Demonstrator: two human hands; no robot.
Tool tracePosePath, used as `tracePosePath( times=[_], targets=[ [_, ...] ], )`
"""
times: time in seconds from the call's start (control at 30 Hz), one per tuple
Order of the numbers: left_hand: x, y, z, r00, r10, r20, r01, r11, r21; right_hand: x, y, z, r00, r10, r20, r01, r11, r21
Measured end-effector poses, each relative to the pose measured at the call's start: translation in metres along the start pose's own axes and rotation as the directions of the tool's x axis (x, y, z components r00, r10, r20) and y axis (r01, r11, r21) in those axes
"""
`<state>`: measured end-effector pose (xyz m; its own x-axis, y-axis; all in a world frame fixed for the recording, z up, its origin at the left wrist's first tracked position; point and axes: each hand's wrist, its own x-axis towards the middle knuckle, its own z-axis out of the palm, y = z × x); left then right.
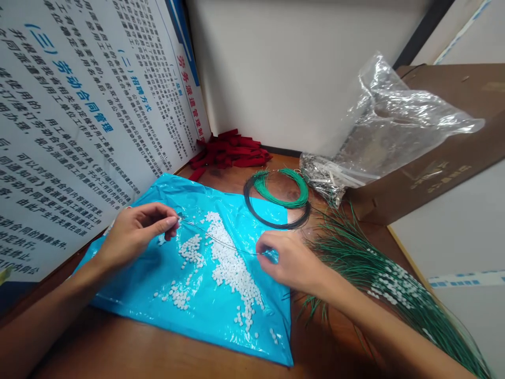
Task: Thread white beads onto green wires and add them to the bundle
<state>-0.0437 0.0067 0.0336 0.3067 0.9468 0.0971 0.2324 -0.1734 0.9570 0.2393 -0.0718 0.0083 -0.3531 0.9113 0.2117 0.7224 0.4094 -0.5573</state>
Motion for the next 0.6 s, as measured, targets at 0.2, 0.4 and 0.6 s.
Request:
tracePosePath(
  times=[0.2,0.4,0.6],
  targets=[
    [0.002,0.002,-0.006,0.996,0.006,-0.091,-0.009,0.999,-0.039,-0.005,0.019,-0.023,0.997,0.058,0.056,-0.045,0.978,-0.203],
    [-0.006,0.001,0.009,1.000,-0.024,-0.002,0.024,0.998,-0.057,-0.005,0.012,-0.029,0.997,0.056,0.058,-0.042,0.975,-0.220],
    [-0.025,-0.002,0.033,0.997,-0.040,0.072,0.046,0.996,-0.080,0.021,-0.026,0.002,0.998,-0.055,0.015,0.055,0.998,-0.016]
  ],
)
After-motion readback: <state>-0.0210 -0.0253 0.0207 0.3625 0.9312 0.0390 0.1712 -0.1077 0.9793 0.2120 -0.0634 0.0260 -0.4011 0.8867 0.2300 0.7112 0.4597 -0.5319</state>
